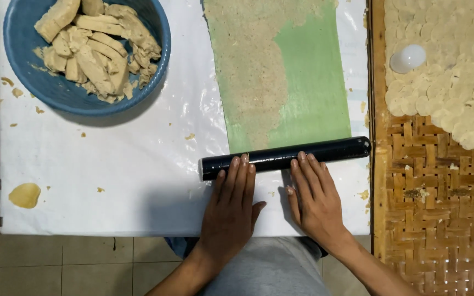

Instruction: Rolling out pieces of dough on a green rolling mat using a black rolling pin to create thin discs.

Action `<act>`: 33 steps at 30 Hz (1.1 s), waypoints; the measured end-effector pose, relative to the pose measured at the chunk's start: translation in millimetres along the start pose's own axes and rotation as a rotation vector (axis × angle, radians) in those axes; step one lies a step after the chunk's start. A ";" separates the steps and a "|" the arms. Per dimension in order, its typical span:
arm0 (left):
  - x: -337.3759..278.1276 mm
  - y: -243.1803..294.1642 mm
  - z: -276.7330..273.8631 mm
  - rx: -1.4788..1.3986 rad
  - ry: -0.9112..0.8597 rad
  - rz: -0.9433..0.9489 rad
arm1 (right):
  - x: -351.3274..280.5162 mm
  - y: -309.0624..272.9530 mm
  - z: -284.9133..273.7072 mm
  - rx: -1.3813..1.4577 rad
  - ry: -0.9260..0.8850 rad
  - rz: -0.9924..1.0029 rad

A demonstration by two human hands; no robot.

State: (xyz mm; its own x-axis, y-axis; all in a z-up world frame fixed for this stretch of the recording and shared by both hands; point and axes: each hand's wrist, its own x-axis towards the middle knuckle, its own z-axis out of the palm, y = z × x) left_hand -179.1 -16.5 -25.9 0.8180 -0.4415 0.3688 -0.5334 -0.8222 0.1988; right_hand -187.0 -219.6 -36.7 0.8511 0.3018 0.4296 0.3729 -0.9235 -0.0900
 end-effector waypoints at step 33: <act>170.9 -127.0 51.7 -0.049 -0.199 -0.156 | 195.2 102.8 63.2 0.132 -0.367 0.027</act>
State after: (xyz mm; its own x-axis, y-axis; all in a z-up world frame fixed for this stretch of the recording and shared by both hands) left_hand 39.6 -6.1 -35.1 0.9148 -0.3770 0.1452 -0.4035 -0.8695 0.2850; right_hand 40.8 -240.7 -18.9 0.9280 0.3643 0.0781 0.3724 -0.9012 -0.2217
